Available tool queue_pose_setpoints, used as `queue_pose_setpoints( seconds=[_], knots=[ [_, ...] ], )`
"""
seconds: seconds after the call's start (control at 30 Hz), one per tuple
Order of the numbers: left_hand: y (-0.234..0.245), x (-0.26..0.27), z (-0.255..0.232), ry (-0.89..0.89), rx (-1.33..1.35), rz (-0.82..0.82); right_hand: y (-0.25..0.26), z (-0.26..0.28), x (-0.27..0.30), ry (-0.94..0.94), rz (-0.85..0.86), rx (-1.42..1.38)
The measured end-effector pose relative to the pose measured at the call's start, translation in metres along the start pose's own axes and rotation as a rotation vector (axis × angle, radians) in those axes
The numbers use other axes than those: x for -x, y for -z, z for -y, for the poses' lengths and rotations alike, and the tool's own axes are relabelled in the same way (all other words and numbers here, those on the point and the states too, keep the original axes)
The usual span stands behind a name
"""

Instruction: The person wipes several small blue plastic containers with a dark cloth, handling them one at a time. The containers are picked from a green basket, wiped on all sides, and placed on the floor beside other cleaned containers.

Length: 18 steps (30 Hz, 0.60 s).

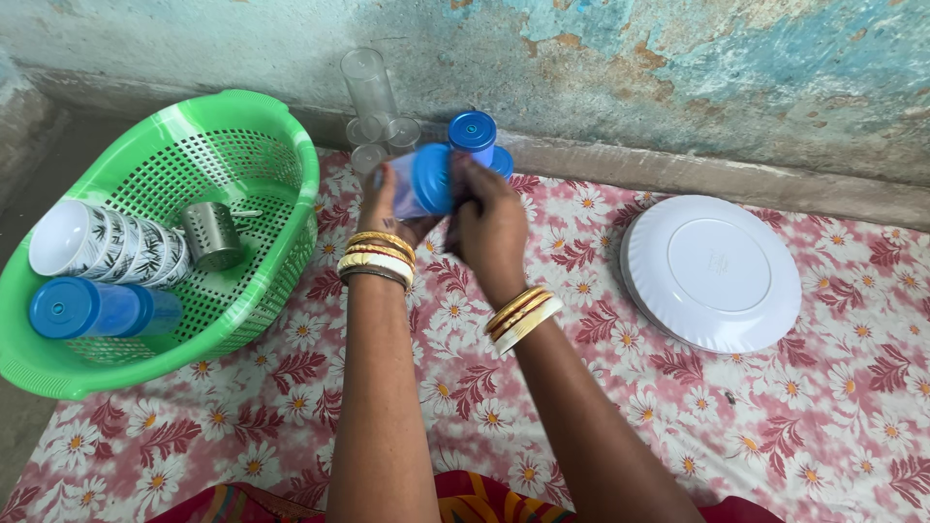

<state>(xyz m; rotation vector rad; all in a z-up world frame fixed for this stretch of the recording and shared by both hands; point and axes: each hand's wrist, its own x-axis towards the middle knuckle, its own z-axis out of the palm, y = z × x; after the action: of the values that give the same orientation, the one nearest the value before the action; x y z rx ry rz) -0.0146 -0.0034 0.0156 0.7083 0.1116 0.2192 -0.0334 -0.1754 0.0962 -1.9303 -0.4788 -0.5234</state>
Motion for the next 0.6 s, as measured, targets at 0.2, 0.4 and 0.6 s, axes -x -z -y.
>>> queue_pose_setpoints(
  seconds=[0.2,0.4,0.6],
  knots=[
    [0.027,-0.03,0.027,-0.343,-0.291,-0.248,-0.007,0.034,0.018,0.124,0.058,0.014],
    [-0.004,0.002,0.027,-0.116,-0.67,-0.091,0.003,-0.011,-0.008,0.064,0.064,0.071],
    [-0.027,0.013,-0.006,-0.144,-0.924,0.319,0.024,-0.064,-0.02,-0.699,0.379,-0.861]
  ],
)
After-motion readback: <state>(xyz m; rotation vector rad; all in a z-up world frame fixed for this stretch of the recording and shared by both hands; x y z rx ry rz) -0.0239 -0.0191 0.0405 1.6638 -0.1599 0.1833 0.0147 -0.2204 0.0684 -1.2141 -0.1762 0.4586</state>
